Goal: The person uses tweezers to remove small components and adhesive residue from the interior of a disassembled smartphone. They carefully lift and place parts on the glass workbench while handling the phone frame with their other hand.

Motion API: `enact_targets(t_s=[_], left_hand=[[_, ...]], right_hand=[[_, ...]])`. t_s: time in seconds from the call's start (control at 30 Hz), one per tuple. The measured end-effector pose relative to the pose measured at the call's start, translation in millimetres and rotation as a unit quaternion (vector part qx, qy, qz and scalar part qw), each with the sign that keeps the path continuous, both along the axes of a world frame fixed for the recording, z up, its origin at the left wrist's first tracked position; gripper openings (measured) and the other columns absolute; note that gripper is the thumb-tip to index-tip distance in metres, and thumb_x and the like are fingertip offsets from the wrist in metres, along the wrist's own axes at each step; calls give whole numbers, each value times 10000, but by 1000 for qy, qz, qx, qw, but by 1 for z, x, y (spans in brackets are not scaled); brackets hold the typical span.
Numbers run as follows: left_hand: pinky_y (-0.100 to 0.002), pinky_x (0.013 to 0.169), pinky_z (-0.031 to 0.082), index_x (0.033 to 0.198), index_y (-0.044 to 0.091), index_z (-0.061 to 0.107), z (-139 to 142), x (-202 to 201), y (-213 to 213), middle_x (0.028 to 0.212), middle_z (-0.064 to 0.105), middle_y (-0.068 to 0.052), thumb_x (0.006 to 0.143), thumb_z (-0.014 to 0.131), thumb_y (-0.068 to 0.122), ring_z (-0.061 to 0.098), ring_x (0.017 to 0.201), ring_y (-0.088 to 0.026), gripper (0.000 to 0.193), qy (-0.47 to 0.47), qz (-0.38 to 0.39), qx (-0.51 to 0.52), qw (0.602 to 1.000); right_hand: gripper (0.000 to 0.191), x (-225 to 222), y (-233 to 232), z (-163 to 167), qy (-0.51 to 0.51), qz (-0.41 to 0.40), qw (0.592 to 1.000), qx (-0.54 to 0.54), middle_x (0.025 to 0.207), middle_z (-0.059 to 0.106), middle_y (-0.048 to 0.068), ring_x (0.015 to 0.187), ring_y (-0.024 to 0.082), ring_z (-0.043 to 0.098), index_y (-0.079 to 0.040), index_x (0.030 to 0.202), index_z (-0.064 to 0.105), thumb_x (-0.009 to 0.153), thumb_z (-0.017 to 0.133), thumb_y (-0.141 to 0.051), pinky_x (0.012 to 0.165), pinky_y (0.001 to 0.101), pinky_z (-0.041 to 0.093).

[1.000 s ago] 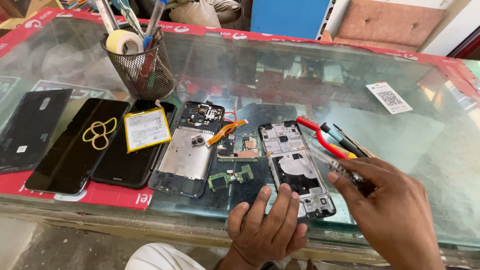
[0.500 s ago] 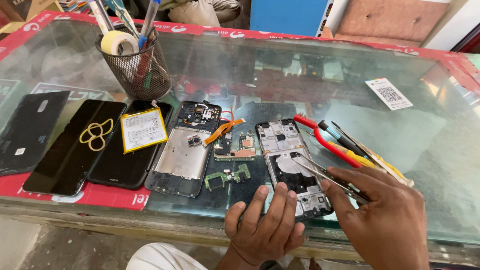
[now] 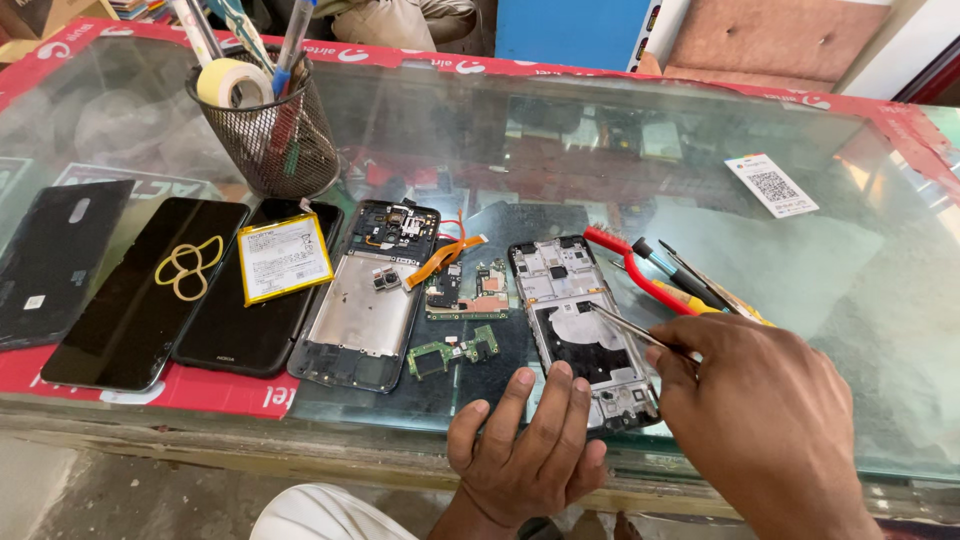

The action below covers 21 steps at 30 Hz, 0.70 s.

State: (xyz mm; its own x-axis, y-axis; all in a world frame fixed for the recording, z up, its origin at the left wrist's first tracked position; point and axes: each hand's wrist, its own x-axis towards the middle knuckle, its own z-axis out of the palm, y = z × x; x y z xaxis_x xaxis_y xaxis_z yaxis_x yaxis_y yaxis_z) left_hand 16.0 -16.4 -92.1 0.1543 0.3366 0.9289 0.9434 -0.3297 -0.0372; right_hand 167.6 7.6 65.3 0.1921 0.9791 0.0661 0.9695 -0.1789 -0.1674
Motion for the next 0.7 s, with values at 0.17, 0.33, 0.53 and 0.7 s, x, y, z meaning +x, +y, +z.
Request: enact_targets(t_s=[0.17, 0.33, 0.53, 0.7], left_hand=[[-413, 1184, 244, 1256, 223, 730, 0, 0, 0, 1308, 726, 53, 1113, 377, 429, 557, 1310, -155, 433, 1, -1, -2, 1000], [-415, 1170, 246, 1233, 215, 737, 2, 0, 0, 1287, 735, 46, 1102, 388, 422, 561, 1297, -156, 426, -3, -4, -3, 1000], [-420, 1160, 252, 1204, 206, 747, 2, 2, 2, 1266, 739, 47, 1082, 399, 418, 571, 1279, -154, 425, -19, -1, 7, 1000], [-418, 1160, 254, 1217, 211, 747, 1, 2, 1, 1282, 735, 50, 1089, 390, 422, 572, 1281, -152, 434, -18, 0, -2, 1000]], right_hand=[[180, -3, 0, -9, -25, 1, 999, 23, 922, 781, 25, 860, 314, 713, -198, 970, 799, 854, 707, -300, 766, 468, 542], [129, 4, -1, -22, 2, 51, 994, 99, 895, 769, 13, 810, 314, 702, -164, 911, 775, 850, 722, -266, 684, 476, 529], [117, 16, -2, -39, 60, 173, 957, 224, 884, 744, 7, 724, 268, 687, -163, 930, 764, 840, 744, -236, 631, 426, 520], [145, 17, -2, -47, 35, 109, 965, 234, 937, 751, -12, 706, 258, 681, -184, 998, 786, 863, 749, -223, 602, 418, 514]])
